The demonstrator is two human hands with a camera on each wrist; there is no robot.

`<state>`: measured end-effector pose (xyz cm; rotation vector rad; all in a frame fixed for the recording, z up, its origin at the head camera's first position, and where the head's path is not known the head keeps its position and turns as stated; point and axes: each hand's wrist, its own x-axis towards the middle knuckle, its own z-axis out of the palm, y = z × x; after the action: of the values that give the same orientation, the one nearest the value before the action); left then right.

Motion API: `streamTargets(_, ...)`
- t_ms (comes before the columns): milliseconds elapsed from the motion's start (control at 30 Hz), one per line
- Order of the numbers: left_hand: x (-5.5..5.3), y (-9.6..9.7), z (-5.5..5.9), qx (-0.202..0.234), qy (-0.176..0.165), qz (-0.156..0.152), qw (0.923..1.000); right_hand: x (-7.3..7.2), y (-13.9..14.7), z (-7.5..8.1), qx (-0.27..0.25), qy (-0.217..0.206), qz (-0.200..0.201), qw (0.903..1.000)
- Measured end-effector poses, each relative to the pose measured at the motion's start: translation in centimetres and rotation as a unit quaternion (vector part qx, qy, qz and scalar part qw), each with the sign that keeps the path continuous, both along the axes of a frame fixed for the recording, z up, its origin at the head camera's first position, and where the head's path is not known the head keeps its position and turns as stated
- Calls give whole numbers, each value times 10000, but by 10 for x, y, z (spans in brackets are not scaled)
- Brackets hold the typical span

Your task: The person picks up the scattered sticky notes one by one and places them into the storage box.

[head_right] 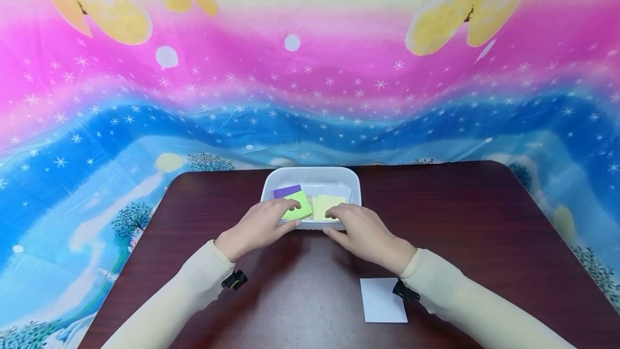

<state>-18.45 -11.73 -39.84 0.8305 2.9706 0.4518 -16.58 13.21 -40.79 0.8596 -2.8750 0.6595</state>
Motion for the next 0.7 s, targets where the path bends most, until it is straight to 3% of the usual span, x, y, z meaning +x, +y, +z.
streamTargets(200, 5, -1, -1, -94, 97, -81, 9999, 5, 6, -4, 46, 143, 6, 9999)
streamTargets(700, 16, 5, 1, -116, 80, -362, 9992, 15, 16, -14, 198, 29, -93, 9998)
